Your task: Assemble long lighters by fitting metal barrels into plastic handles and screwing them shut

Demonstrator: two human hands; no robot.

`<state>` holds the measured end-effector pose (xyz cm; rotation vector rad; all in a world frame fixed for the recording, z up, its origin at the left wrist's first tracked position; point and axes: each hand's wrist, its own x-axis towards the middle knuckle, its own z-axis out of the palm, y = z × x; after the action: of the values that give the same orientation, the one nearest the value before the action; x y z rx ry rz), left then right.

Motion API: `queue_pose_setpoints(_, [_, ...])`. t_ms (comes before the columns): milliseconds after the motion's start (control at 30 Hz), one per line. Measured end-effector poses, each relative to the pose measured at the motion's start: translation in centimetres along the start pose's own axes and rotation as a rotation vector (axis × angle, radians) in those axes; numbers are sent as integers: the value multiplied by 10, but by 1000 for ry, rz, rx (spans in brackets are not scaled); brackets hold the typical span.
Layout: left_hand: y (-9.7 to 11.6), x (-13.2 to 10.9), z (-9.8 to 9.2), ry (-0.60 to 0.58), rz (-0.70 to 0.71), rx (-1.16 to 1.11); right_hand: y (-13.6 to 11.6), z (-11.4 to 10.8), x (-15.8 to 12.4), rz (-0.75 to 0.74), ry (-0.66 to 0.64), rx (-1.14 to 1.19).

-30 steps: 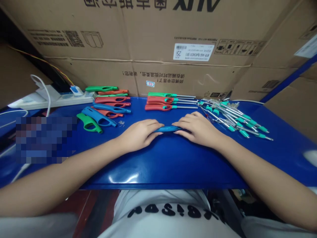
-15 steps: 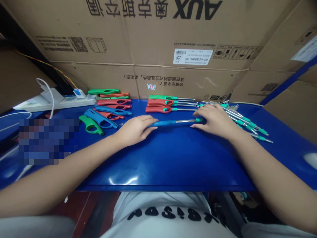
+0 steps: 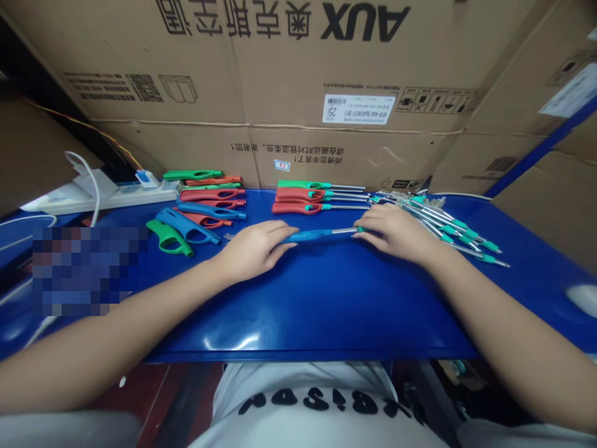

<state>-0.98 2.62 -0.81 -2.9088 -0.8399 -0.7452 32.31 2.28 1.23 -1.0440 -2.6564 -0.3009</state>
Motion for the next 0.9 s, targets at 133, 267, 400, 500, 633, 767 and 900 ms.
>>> queue_pose_setpoints(133, [14, -1, 4, -16, 4, -61, -32, 7, 11, -49, 47, 46])
queue_pose_setpoints(267, [21, 0, 5, -51, -12, -97, -44, 13, 15, -75, 20, 87])
queue_pose_setpoints(400, [17, 1, 4, -44, -28, -140, -36, 13, 13, -68, -2, 168])
queue_pose_setpoints(500, [16, 1, 4, 0, -12, -187, -33, 11, 11, -59, -18, 194])
queue_pose_setpoints(633, [19, -2, 4, 46, 6, -245, -39, 14, 11, -116, 18, 134])
queue_pose_setpoints(767, [24, -4, 5, 51, -16, -295, -44, 20, 10, -177, 114, 36])
queue_pose_setpoints(900, [29, -4, 3, 59, -46, -307, -46, 23, 8, -190, 181, 27])
